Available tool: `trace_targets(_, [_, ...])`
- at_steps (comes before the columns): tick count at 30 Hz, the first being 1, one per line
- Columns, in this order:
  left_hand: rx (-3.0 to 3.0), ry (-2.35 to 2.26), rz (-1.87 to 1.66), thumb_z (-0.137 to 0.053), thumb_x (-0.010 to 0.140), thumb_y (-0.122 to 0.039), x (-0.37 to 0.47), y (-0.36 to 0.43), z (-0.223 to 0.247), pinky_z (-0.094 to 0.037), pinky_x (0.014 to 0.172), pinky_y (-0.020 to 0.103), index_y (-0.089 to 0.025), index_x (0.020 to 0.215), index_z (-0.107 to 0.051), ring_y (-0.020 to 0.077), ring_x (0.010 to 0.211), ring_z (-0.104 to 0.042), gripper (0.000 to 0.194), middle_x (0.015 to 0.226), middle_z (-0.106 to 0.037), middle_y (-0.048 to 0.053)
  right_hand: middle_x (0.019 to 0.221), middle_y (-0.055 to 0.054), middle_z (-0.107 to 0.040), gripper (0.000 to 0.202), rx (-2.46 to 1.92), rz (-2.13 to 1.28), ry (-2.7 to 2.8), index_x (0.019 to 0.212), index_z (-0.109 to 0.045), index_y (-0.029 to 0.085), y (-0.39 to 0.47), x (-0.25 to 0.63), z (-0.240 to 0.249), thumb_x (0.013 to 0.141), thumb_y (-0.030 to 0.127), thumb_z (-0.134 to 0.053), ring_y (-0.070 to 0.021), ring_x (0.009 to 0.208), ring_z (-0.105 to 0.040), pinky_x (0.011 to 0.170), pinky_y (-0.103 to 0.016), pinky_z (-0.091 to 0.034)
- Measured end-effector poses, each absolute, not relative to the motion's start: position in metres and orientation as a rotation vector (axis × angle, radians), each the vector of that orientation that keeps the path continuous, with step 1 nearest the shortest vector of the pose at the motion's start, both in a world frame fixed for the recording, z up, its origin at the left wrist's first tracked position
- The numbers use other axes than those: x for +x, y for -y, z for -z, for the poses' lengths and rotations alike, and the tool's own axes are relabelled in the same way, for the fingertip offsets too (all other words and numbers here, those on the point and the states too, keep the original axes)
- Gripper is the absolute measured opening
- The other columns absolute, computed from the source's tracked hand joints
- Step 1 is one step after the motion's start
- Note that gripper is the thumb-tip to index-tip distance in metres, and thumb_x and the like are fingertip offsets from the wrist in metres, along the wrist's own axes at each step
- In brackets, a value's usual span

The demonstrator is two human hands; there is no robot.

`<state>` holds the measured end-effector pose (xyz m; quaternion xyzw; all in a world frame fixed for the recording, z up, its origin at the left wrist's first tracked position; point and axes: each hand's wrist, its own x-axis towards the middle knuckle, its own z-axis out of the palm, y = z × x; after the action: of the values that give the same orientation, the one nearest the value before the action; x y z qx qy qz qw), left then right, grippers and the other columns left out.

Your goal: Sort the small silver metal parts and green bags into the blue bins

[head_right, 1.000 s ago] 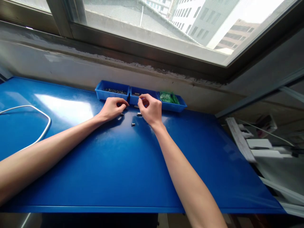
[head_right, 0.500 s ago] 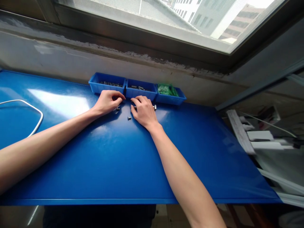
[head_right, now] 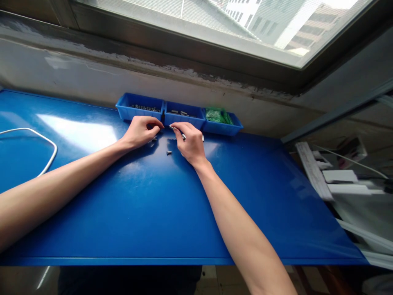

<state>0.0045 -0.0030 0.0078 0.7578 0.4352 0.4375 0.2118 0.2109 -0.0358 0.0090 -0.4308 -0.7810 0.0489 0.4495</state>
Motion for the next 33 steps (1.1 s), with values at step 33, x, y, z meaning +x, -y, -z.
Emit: trace_targets(33, [2.232, -1.135, -1.133, -0.058, 0.08, -0.018, 0.002, 0.001, -0.006, -0.05, 0.074, 0.027, -0.014, 0.093, -0.084, 0.0168, 0.073, -0.067, 0.029, 0.09, -0.08, 0.006, 0.106, -0.009, -0.081, 0.016, -1.201, 0.001, 2.275, 0.106, -0.077, 0.021, 0.042, 0.234, -0.019, 0.093, 0.024, -0.067, -0.0314, 0.104, -0.068, 0.094, -0.049, -0.053])
